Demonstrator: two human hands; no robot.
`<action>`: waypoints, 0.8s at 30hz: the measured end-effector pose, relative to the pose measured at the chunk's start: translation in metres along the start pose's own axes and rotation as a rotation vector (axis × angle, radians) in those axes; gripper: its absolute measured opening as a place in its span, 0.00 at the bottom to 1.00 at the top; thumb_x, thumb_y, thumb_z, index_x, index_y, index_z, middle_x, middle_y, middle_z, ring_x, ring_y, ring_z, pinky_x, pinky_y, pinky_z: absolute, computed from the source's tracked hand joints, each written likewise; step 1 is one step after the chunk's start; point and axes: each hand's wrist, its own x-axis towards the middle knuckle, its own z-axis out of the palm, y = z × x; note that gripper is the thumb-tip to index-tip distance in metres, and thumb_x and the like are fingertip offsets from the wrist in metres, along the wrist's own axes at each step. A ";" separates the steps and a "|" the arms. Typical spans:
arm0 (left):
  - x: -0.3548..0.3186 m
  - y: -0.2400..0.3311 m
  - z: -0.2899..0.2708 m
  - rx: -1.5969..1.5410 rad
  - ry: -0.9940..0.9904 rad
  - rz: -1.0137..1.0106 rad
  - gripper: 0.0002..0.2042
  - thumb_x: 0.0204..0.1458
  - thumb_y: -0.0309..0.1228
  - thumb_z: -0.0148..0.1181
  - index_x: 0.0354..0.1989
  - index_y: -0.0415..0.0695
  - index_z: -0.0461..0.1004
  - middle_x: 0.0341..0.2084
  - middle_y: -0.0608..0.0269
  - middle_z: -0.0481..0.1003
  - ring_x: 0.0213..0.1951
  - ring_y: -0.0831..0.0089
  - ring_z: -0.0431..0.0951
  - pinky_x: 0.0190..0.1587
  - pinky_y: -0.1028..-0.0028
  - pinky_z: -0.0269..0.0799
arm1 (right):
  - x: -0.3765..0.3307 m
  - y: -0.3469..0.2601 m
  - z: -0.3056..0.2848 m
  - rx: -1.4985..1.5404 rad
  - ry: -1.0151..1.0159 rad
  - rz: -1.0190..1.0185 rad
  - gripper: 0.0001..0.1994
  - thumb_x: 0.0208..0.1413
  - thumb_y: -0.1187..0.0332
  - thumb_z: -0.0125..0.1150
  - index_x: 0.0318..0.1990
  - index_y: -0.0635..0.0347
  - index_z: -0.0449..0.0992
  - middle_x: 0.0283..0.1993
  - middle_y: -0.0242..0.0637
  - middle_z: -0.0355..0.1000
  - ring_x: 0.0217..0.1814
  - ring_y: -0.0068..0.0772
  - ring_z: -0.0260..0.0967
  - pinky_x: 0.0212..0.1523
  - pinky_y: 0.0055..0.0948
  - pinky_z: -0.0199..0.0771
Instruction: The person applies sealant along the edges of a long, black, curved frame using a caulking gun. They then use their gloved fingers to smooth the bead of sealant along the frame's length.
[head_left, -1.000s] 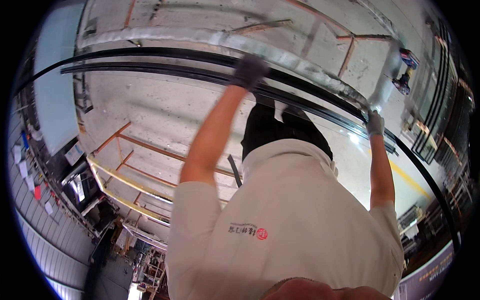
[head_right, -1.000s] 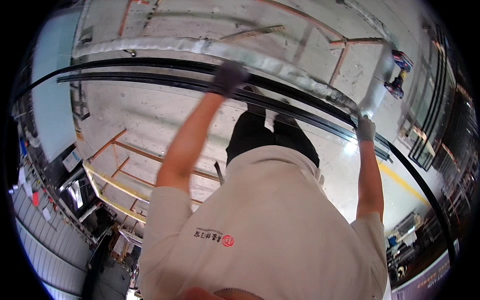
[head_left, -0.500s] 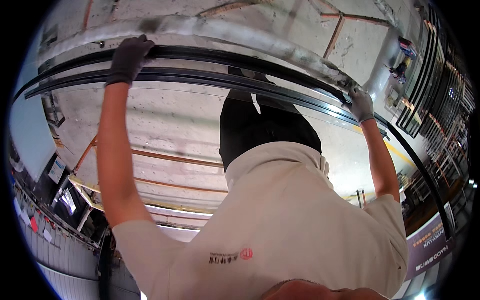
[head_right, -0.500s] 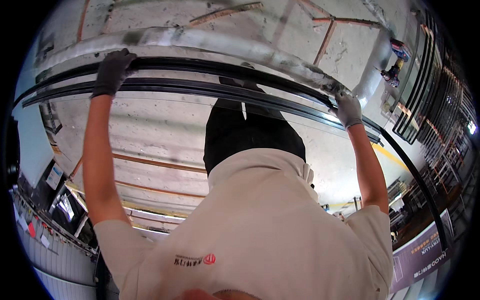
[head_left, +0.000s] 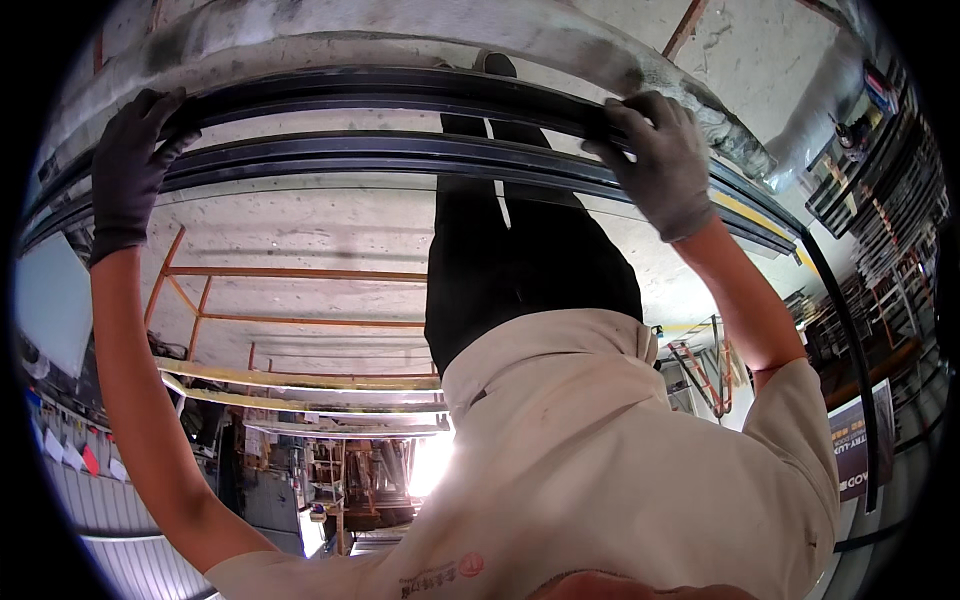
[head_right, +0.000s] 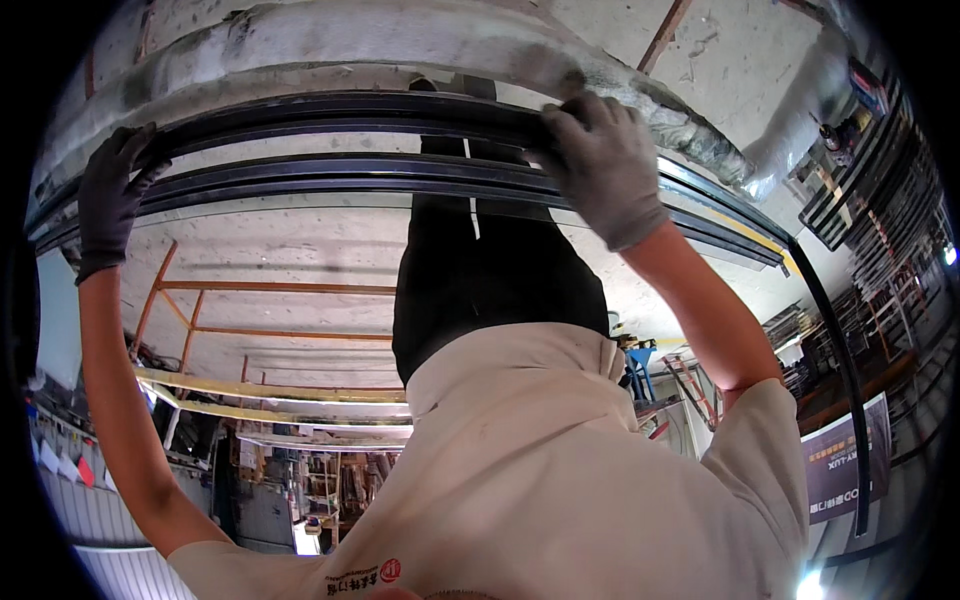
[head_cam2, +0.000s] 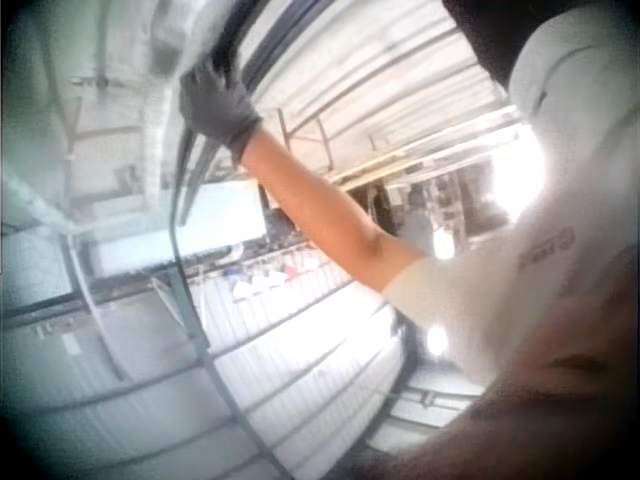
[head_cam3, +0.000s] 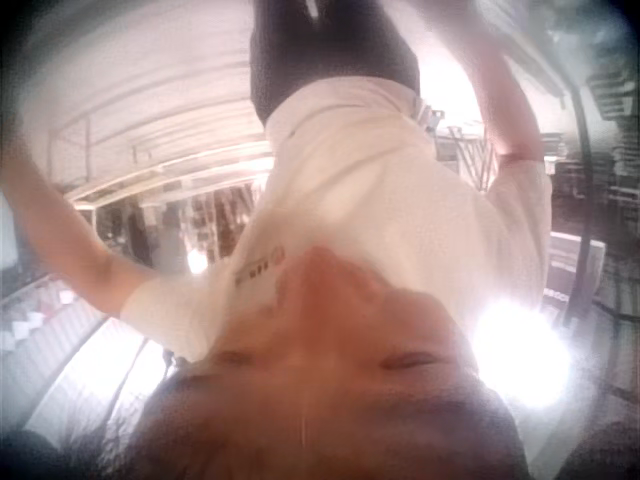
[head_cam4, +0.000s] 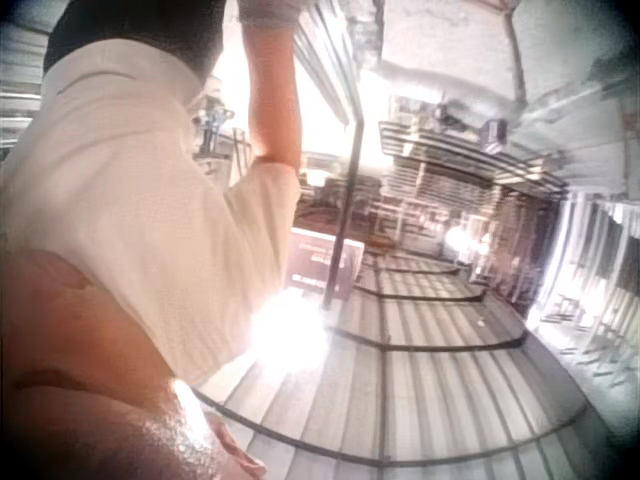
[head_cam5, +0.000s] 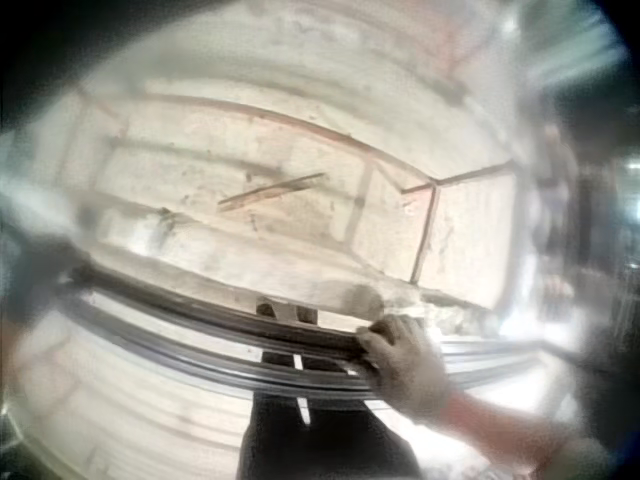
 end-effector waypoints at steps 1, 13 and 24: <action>-0.001 0.002 -0.002 0.014 0.028 0.005 0.22 0.52 0.38 0.67 0.55 0.47 0.74 0.46 0.58 0.76 0.47 0.56 0.76 0.48 0.63 0.73 | 0.010 -0.011 0.000 -0.019 0.003 -0.008 0.19 0.49 0.55 0.71 0.47 0.51 0.77 0.45 0.36 0.71 0.47 0.43 0.70 0.46 0.43 0.68; 0.001 0.012 -0.007 0.065 0.075 0.081 0.21 0.49 0.48 0.65 0.48 0.49 0.77 0.38 0.62 0.75 0.42 0.59 0.76 0.46 0.61 0.73 | 0.059 -0.090 0.009 -0.082 -0.027 0.054 0.21 0.48 0.56 0.71 0.48 0.53 0.77 0.46 0.37 0.71 0.50 0.43 0.70 0.46 0.41 0.70; -0.020 -0.024 0.008 -0.103 0.251 0.208 0.23 0.47 0.44 0.68 0.51 0.50 0.77 0.42 0.60 0.75 0.43 0.58 0.76 0.47 0.61 0.73 | 0.059 -0.129 0.011 -0.258 0.004 0.282 0.20 0.47 0.55 0.72 0.47 0.52 0.79 0.46 0.36 0.73 0.47 0.45 0.73 0.47 0.43 0.72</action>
